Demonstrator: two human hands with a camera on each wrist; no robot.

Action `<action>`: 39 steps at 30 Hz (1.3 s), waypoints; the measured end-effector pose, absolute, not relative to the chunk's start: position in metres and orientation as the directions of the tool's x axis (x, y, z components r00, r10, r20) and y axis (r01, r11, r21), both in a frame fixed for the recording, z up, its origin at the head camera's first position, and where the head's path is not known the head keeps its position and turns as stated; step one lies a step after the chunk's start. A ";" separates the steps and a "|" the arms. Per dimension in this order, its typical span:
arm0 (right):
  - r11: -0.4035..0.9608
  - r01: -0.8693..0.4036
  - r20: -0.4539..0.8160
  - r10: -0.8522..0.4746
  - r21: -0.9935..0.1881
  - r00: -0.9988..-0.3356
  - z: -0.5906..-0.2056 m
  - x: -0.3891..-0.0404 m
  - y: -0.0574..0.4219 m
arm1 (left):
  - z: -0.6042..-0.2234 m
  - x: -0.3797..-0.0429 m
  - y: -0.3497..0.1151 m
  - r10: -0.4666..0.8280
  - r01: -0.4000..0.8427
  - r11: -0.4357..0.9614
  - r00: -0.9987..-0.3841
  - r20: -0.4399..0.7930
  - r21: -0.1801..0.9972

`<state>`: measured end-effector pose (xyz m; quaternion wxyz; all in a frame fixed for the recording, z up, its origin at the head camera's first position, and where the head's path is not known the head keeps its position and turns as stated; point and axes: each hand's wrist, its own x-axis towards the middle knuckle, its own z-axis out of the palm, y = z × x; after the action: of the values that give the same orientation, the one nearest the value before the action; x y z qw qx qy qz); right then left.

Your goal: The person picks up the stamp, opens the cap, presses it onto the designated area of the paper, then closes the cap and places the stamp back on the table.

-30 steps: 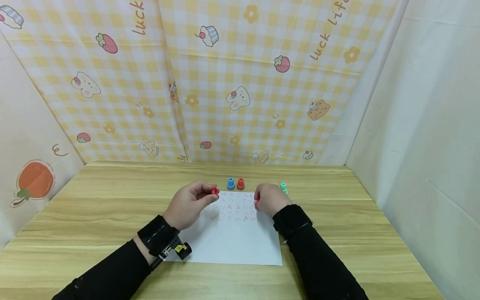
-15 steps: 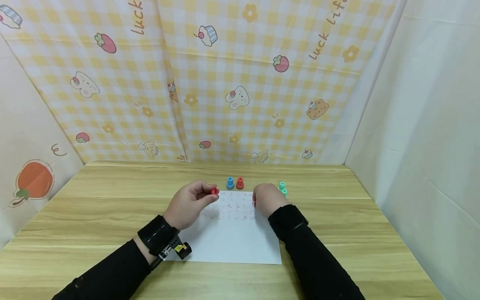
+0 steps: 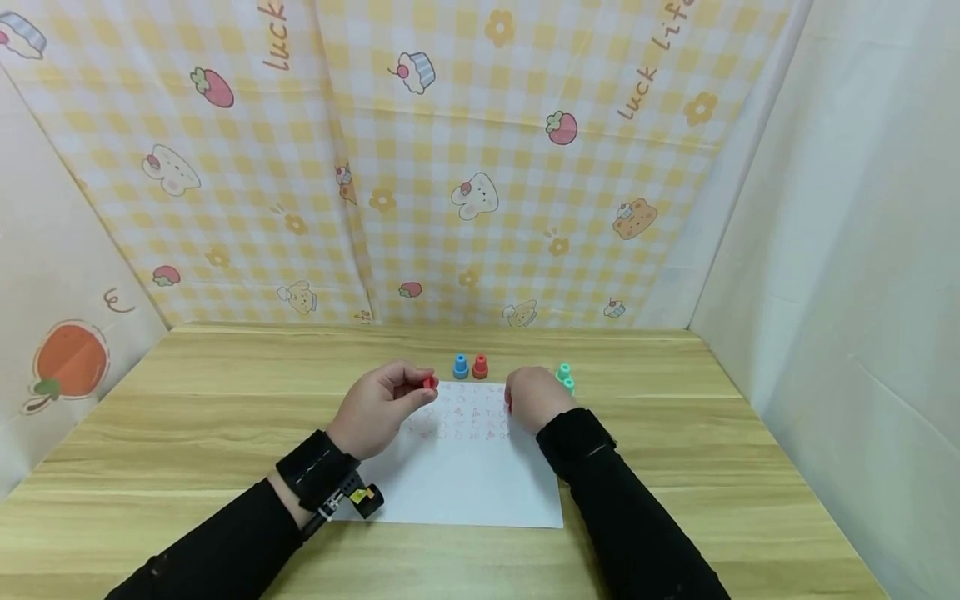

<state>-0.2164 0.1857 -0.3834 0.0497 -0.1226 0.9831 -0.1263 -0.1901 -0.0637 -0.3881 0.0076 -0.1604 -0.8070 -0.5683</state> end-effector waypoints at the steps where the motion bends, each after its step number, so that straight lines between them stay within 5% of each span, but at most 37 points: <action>1: 0.938 -0.227 -0.067 -0.253 -0.261 -0.965 -0.384 -0.216 0.185 | -0.389 -0.190 -0.064 0.249 0.267 0.303 -0.949 0.195 0.915; 39: 0.922 -0.215 -0.080 -0.253 -0.322 -0.964 -0.383 -0.216 0.189 | -0.389 -0.191 -0.064 0.238 0.258 0.304 -0.953 0.189 0.917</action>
<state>-0.2157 0.1886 -0.3831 0.0603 -0.1197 0.9784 -0.1572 -0.1907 -0.0636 -0.3887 0.0088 -0.1537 -0.8073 -0.5697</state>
